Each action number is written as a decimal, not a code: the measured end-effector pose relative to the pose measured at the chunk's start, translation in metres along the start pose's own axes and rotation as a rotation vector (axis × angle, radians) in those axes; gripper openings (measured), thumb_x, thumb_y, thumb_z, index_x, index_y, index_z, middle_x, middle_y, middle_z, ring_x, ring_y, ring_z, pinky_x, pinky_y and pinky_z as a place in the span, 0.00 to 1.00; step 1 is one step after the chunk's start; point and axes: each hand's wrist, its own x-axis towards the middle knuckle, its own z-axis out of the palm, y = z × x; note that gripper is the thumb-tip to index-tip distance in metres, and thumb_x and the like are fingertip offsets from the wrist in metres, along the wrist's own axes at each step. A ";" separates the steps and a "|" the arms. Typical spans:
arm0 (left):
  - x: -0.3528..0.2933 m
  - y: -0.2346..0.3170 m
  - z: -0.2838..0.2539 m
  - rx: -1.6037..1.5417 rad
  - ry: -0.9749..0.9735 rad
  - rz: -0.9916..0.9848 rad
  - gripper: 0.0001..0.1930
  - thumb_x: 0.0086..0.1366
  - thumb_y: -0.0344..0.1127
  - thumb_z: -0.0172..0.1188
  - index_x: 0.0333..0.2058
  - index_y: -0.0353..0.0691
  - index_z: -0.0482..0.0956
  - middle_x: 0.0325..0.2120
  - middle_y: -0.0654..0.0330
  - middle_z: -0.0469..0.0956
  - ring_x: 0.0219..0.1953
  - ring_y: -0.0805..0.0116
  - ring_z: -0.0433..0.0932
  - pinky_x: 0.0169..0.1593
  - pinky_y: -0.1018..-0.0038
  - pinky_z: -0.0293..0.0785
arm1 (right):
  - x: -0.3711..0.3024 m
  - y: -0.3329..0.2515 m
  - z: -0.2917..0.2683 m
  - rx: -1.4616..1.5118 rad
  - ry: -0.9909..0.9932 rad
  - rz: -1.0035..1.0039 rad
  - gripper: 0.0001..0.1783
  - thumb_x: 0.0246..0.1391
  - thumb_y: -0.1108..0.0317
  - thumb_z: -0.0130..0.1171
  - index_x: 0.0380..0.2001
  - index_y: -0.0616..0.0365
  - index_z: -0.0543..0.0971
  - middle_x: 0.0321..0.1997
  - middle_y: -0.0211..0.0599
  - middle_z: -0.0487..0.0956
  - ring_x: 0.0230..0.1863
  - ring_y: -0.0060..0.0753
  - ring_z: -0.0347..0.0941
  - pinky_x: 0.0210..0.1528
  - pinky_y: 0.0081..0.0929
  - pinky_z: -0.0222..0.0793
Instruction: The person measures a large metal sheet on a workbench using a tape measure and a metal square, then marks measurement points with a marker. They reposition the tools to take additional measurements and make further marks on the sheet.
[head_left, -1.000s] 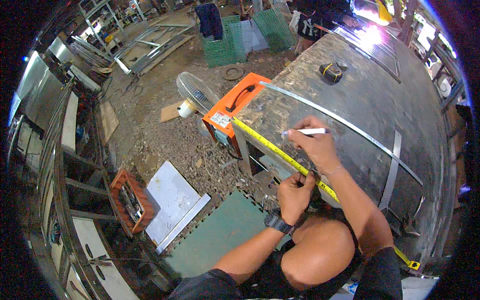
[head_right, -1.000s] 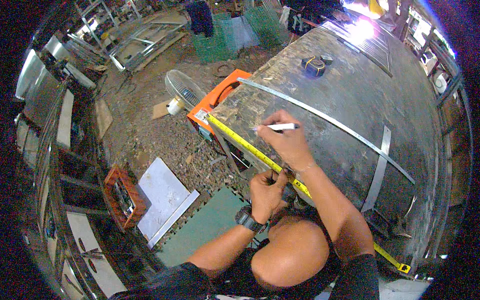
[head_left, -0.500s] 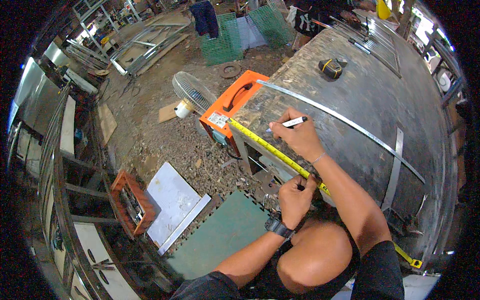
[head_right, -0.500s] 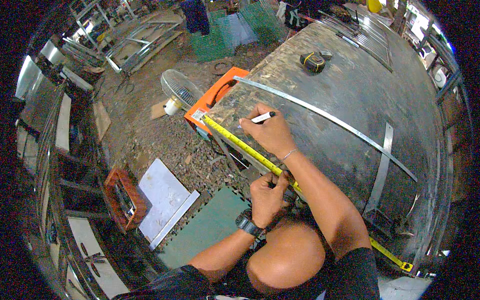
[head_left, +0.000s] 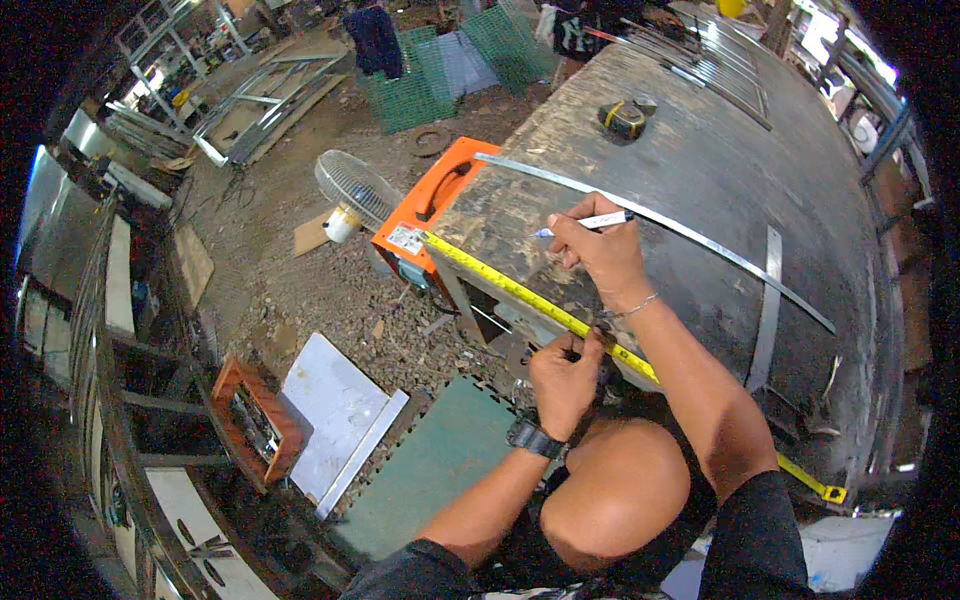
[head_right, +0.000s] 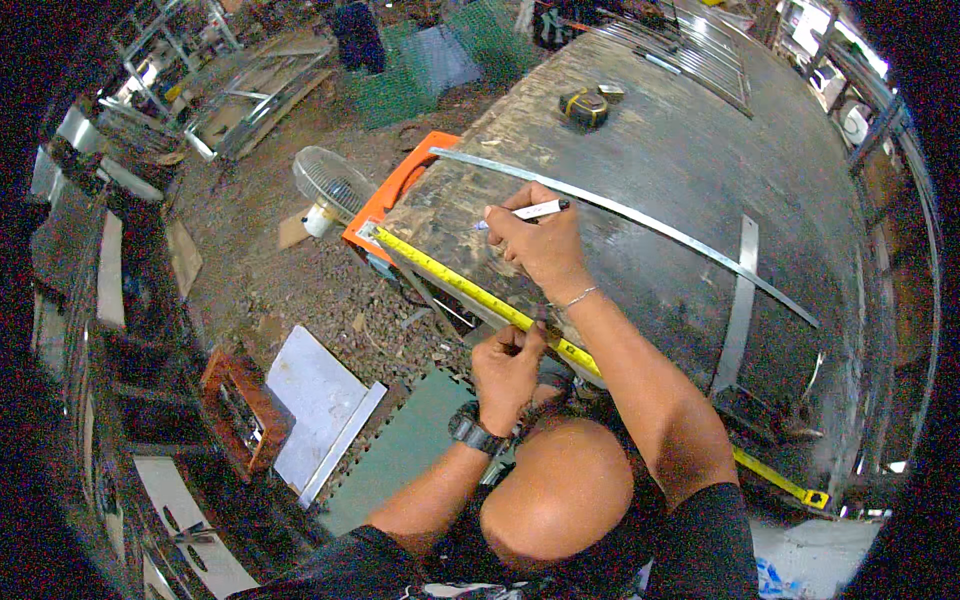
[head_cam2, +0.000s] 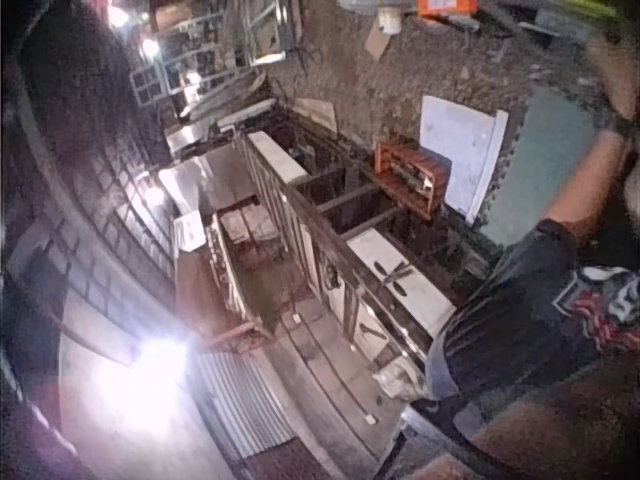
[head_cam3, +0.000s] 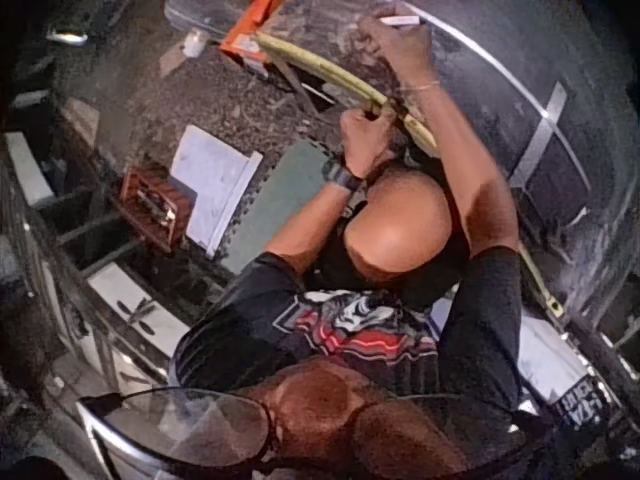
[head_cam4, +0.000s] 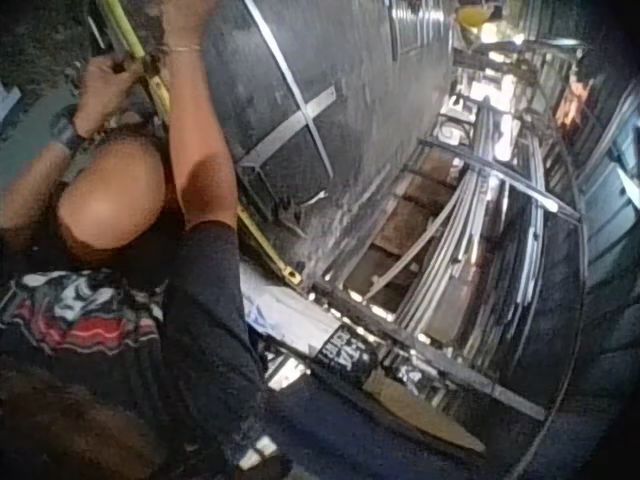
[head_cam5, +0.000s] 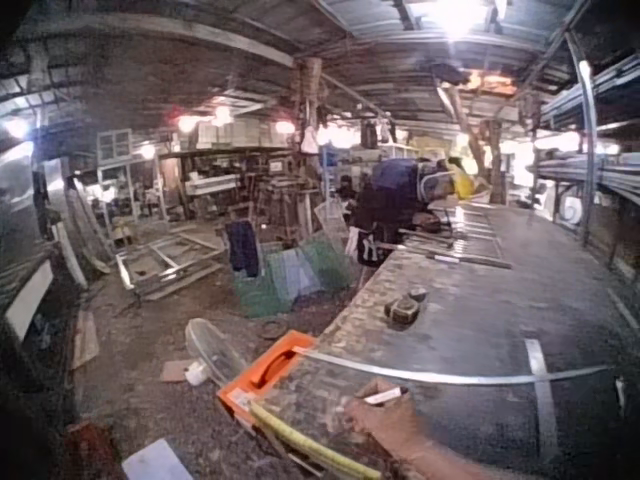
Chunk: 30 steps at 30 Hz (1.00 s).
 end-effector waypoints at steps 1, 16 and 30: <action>0.001 0.001 0.000 -0.042 0.004 0.031 0.18 0.69 0.35 0.67 0.20 0.35 0.77 0.15 0.70 0.71 0.20 0.83 0.62 0.23 0.76 0.61 | -0.006 -0.005 -0.011 0.005 0.005 0.013 0.12 0.56 0.67 0.70 0.30 0.58 0.76 0.23 0.36 0.81 0.20 0.18 0.73 0.23 0.18 0.68; 0.006 -0.018 -0.001 -0.121 -0.057 0.152 0.20 0.71 0.35 0.65 0.18 0.40 0.72 0.15 0.73 0.69 0.18 0.84 0.60 0.21 0.79 0.54 | -0.063 0.009 -0.078 -0.055 0.026 0.043 0.13 0.57 0.62 0.71 0.28 0.55 0.78 0.23 0.30 0.82 0.20 0.14 0.70 0.19 0.17 0.61; -0.005 0.001 0.001 0.033 -0.023 0.233 0.15 0.68 0.34 0.67 0.24 0.34 0.77 0.17 0.67 0.74 0.22 0.81 0.66 0.26 0.77 0.65 | -0.079 0.002 -0.090 -0.144 -0.026 0.069 0.12 0.56 0.65 0.71 0.28 0.57 0.77 0.24 0.30 0.82 0.23 0.15 0.73 0.25 0.18 0.67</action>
